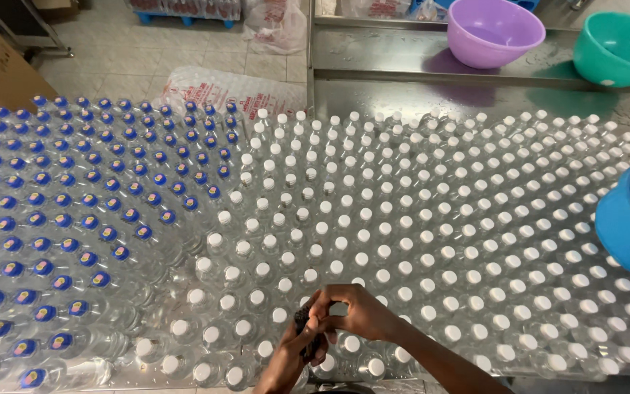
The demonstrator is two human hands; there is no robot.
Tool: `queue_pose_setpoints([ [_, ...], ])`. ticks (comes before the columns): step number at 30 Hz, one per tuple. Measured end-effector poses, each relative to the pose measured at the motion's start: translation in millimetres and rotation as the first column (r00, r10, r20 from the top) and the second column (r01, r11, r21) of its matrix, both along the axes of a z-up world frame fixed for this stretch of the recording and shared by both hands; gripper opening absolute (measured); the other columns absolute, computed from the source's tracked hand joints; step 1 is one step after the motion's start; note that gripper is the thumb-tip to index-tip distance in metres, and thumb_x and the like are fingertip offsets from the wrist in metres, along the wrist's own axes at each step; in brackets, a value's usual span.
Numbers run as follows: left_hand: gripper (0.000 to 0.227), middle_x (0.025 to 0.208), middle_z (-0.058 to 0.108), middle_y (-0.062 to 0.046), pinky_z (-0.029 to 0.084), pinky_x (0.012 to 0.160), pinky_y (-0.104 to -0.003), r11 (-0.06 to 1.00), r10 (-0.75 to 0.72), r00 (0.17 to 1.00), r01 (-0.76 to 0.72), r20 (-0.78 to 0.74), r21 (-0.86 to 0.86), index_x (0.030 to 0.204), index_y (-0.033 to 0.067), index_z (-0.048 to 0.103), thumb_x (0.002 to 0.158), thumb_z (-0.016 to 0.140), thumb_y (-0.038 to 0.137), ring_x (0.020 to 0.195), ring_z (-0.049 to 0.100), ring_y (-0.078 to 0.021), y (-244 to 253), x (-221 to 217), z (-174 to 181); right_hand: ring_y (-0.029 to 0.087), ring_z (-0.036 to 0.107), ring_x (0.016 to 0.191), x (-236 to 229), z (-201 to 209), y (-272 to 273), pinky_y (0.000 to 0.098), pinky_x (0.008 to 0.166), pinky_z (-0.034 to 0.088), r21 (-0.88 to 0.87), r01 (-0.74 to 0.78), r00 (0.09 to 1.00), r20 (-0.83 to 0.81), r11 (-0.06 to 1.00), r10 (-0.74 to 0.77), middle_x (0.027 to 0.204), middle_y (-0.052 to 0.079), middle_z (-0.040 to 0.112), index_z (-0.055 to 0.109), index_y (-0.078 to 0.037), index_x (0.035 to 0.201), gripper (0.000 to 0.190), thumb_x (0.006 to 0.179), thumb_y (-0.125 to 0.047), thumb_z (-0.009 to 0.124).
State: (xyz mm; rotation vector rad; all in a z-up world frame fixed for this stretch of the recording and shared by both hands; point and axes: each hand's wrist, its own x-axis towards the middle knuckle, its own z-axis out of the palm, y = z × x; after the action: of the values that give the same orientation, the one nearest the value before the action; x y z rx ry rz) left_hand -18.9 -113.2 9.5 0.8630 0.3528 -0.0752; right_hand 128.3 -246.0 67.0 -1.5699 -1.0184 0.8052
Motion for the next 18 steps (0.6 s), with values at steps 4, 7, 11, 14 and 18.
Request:
queue_pose_setpoints([
  [4, 0.073, 0.088, 0.063, -0.014, 0.033, 0.052, -0.029, 0.998, -0.06, 0.996, 0.061, 0.07, -0.008, 0.169, 0.0108, 0.042, 0.105, 0.056, 0.041, 0.061, 0.048, -0.0147, -2.2, 1.1, 0.7, 0.018, 0.075, 0.058, -5.9, 10.3, -7.9, 0.0301, 0.056, 0.064, -0.026, 0.057, 0.991, -0.119, 0.998, -0.059, 0.101, 0.01, 0.082, 0.072, -0.006, 0.093, 0.017, 0.092, 0.003, 0.086],
  [7, 0.042, 0.09, 0.069, -0.014, 0.034, 0.052, -0.029, 0.999, -0.039, 0.999, 0.04, 0.038, -0.018, 0.127, 0.0023, 0.062, 0.107, 0.057, 0.039, 0.06, 0.05, -0.0156, -2.5, 0.6, -22.8, 0.012, 0.08, 0.065, -1.1, -7.8, -12.8, 0.027, 0.068, 0.065, -0.06, 0.077, 0.995, 0.068, 0.995, -0.073, 0.078, 0.004, 0.083, 0.081, -0.007, 0.106, 0.012, 0.097, -0.015, 0.083],
  [11, 0.046, 0.088, 0.072, -0.013, 0.033, 0.047, -0.028, 0.998, 0.042, 0.998, -0.04, 0.039, -0.054, 0.141, 0.0042, 0.054, 0.107, 0.058, 0.035, 0.056, 0.051, -0.0137, -1.4, -1.7, -32.2, 0.014, 0.088, 0.087, 15.6, -20.9, -7.0, 0.0227, 0.067, 0.07, -0.035, 0.078, 0.965, 0.253, 0.996, -0.067, 0.107, 0.006, 0.09, 0.082, -0.011, 0.116, 0.018, 0.098, -0.01, 0.081],
  [14, 0.067, 0.085, 0.072, -0.012, 0.034, 0.049, -0.029, 0.991, 0.122, 0.992, -0.124, -0.035, -0.056, 0.166, 0.0072, 0.048, 0.106, 0.056, 0.035, 0.056, 0.051, -0.0127, 6.0, -5.5, -22.5, 0.015, 0.089, 0.084, 56.3, -25.8, 9.2, 0.0218, 0.066, 0.075, 0.004, 0.109, 0.939, 0.327, 0.994, -0.104, 0.103, 0.007, 0.09, 0.08, -0.012, 0.116, 0.015, 0.104, -0.008, 0.074],
  [18, 0.063, 0.086, 0.072, -0.014, 0.031, 0.052, -0.032, 0.966, 0.238, 0.954, -0.252, -0.181, -0.061, 0.162, 0.0083, 0.054, 0.105, 0.057, 0.035, 0.057, 0.05, -0.0153, 13.0, -15.8, -20.9, 0.015, 0.084, 0.094, 155.0, -78.6, 46.9, 0.0259, 0.075, 0.07, 0.224, 0.248, 0.821, 0.469, 0.943, -0.327, 0.11, 0.005, 0.086, 0.076, -0.01, 0.124, 0.029, 0.11, -0.032, 0.063],
])
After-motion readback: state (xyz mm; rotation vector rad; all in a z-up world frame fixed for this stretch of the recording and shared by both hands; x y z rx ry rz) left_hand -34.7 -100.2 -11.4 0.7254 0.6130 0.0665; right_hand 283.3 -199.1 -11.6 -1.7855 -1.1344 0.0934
